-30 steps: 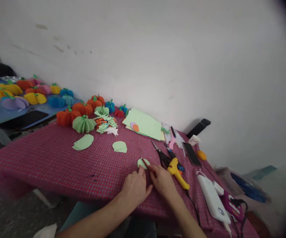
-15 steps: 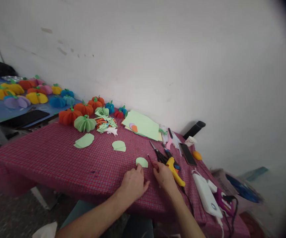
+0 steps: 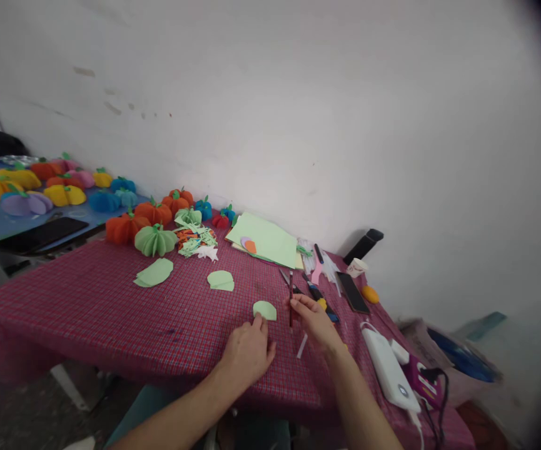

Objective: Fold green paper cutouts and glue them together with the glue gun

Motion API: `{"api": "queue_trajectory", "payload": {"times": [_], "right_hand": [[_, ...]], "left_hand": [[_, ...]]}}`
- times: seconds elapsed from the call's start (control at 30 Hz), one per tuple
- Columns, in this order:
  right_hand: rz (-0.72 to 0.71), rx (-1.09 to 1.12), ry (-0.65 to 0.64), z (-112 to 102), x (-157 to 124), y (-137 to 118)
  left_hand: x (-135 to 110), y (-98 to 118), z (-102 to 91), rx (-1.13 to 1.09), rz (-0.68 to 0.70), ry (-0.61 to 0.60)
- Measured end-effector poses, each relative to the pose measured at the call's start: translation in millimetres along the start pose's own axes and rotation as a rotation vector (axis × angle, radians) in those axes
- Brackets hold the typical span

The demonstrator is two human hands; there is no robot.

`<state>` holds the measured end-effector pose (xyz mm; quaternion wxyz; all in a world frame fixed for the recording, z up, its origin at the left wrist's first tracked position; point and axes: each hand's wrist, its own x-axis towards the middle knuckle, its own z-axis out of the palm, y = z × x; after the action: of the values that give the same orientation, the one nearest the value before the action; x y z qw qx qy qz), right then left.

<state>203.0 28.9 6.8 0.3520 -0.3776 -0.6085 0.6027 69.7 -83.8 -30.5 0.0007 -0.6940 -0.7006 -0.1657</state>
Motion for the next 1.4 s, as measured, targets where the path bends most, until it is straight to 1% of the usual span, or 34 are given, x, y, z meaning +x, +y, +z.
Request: {"api": "queue_trajectory", "payload": {"times": [0.1, 0.17, 0.23, 0.3, 0.4, 0.47, 0.57, 0.63, 0.8, 0.9, 1.03, 1.13, 1.23, 1.3, 1.4], "right_hand": [[-0.049, -0.112, 0.018, -0.5, 7.9, -5.3], [-0.097, -0.176, 0.062, -1.0, 13.3, -9.9], [-0.157, -0.216, 0.09, -0.9, 18.6, -14.4], [-0.216, -0.282, 0.08, 0.2, 24.4, -17.1], [-0.293, -0.353, 0.05, 2.9, 35.5, -14.6], [-0.339, -0.352, 0.053, 4.0, 44.6, -8.9], [-0.385, -0.363, 0.077, 3.3, 56.5, 0.9], [-0.375, -0.377, 0.083, 2.1, 60.6, 5.2], [-0.358, -0.399, 0.061, 3.6, 57.1, 5.8], [-0.379, -0.458, 0.097, 7.1, 52.8, 3.0], [-0.412, -0.473, 0.162, 8.6, 51.3, 0.2], [-0.428, -0.474, 0.173, 7.7, 51.4, -1.4], [-0.511, -0.529, 0.187, 8.3, 50.4, -4.0], [-0.545, -0.605, 0.205, 9.8, 49.7, -5.6], [-0.502, -0.678, 0.206, 11.9, 50.5, -6.3]], "left_hand": [[1.4, -4.8, -3.0, -0.084, -0.005, 0.029], [9.9, -12.6, -11.3, -0.229, -0.016, 0.058], [27.7, -22.3, -22.6, -0.472, -0.056, 0.11], [52.6, -31.0, -32.5, -0.857, -0.117, 0.189], [90.2, -36.7, -37.7, -0.997, -0.158, 0.2], [107.4, -36.0, -35.4, -1.091, -0.174, 0.182], [119.1, -34.2, -30.8, -1.219, -0.206, 0.172], [121.3, -35.6, -29.7, -1.283, -0.231, 0.179], [124.2, -44.3, -29.6, -1.37, -0.267, 0.183], [124.3, -45.6, -26.8, -1.375, -0.275, 0.195], [121.8, -41.3, -22.9, -1.349, -0.232, 0.163], [120.7, -38.4, -21.2, -1.314, -0.185, 0.165], [121.5, -38.4, -18.0, -1.276, -0.154, 0.177], [122.4, -39.4, -14.7, -1.253, -0.144, 0.188], [123.5, -39.9, -10.0, -1.232, -0.14, 0.205]]}}
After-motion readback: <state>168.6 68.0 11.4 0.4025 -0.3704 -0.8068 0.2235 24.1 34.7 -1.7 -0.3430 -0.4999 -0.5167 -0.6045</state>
